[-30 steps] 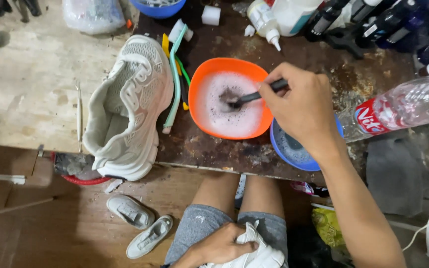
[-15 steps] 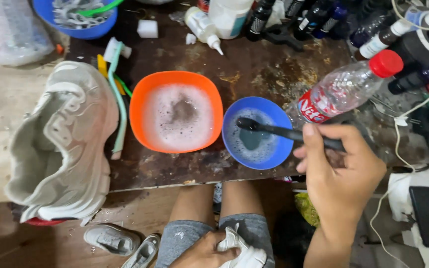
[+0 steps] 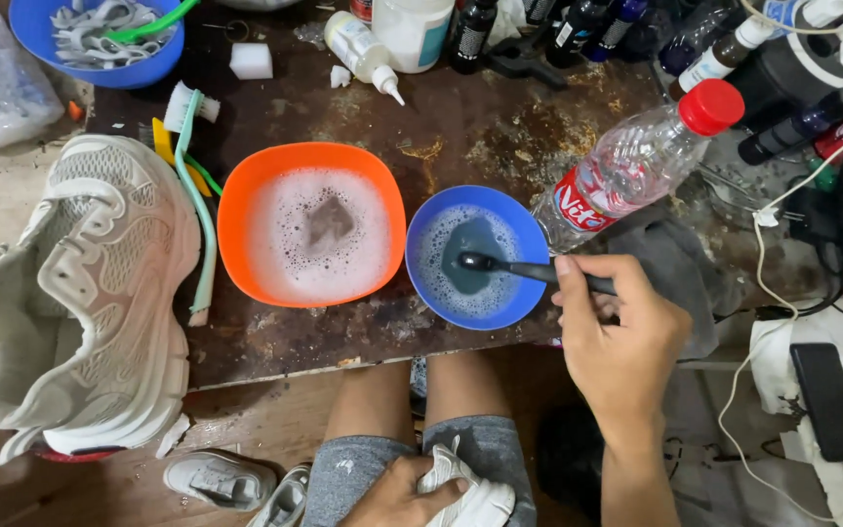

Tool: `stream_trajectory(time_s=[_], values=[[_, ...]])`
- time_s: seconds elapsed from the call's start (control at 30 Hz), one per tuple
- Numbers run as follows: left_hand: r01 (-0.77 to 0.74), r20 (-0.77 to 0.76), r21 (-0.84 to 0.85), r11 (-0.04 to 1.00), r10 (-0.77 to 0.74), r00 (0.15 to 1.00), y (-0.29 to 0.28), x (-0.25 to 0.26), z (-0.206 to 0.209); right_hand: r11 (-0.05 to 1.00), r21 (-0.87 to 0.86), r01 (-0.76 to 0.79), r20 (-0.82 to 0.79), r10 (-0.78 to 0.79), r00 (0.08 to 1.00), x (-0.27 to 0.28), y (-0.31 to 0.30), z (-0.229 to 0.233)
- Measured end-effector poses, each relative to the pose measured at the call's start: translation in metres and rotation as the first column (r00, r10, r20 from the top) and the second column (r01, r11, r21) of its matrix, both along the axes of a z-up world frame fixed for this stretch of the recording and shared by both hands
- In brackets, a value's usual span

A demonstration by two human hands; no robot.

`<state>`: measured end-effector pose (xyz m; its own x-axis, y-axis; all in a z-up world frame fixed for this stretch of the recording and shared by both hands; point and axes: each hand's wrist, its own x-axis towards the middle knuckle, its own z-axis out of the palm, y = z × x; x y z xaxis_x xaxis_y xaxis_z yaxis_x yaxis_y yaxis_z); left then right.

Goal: The person scrubs a white sneaker using a brush and soapy water. They repeatedly dip the brush into a blue bowl of water and an orange bowl of soapy solution while holding the shoe on their lap. The person scrubs the upper, sides, and sole of the shoe with the brush.

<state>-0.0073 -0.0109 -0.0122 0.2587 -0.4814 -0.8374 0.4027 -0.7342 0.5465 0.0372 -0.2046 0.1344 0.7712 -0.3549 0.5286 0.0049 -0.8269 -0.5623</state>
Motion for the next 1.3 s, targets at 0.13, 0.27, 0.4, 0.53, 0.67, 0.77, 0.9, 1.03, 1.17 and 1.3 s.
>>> stream_trajectory(time_s=[0.13,0.27,0.4,0.53,0.67,0.77,0.9,1.03,1.17,1.3], values=[[-0.039,0.069,-0.137,0.990,0.048,0.996,0.000,-0.009,-0.021,0.998,0.064,0.022,0.045,-0.025,0.999,0.001,0.001,-0.008],[-0.067,0.016,-0.112,0.991,0.069,0.997,-0.003,-0.002,0.004,1.000,0.009,0.023,0.074,-0.024,0.997,-0.001,0.001,-0.010],[-0.082,-0.060,-0.077,0.994,0.077,0.995,-0.004,0.003,0.027,0.986,0.136,0.091,0.399,-0.139,0.906,-0.012,0.005,-0.018],[-0.091,-0.023,-0.117,0.989,0.089,0.996,-0.004,-0.002,0.017,0.997,-0.069,0.046,0.227,-0.029,0.973,-0.011,-0.002,-0.015],[-0.136,-0.061,-0.203,0.970,0.126,0.990,-0.002,-0.008,0.000,0.992,0.100,0.074,0.347,-0.105,0.932,-0.013,-0.002,-0.023],[-0.110,-0.062,-0.214,0.971,0.098,0.993,-0.002,-0.010,-0.007,0.984,0.167,0.061,0.317,-0.112,0.942,-0.013,0.001,-0.022],[-0.206,-0.147,-0.522,0.828,0.150,0.978,-0.001,-0.016,-0.032,0.968,0.246,0.054,0.173,-0.099,0.980,-0.022,0.003,-0.008],[-0.209,-0.170,-0.429,0.879,0.149,0.974,-0.002,-0.011,-0.021,0.945,0.287,0.158,0.180,-0.215,0.960,-0.064,0.006,-0.017],[-0.243,-0.192,-0.472,0.847,0.170,0.967,-0.004,-0.016,-0.038,0.918,0.215,0.333,0.039,-0.349,0.936,-0.114,-0.012,-0.046],[-0.260,-0.172,-0.487,0.834,0.200,0.965,-0.006,-0.026,-0.043,0.860,0.334,0.387,-0.066,-0.388,0.919,-0.154,-0.013,-0.092]])
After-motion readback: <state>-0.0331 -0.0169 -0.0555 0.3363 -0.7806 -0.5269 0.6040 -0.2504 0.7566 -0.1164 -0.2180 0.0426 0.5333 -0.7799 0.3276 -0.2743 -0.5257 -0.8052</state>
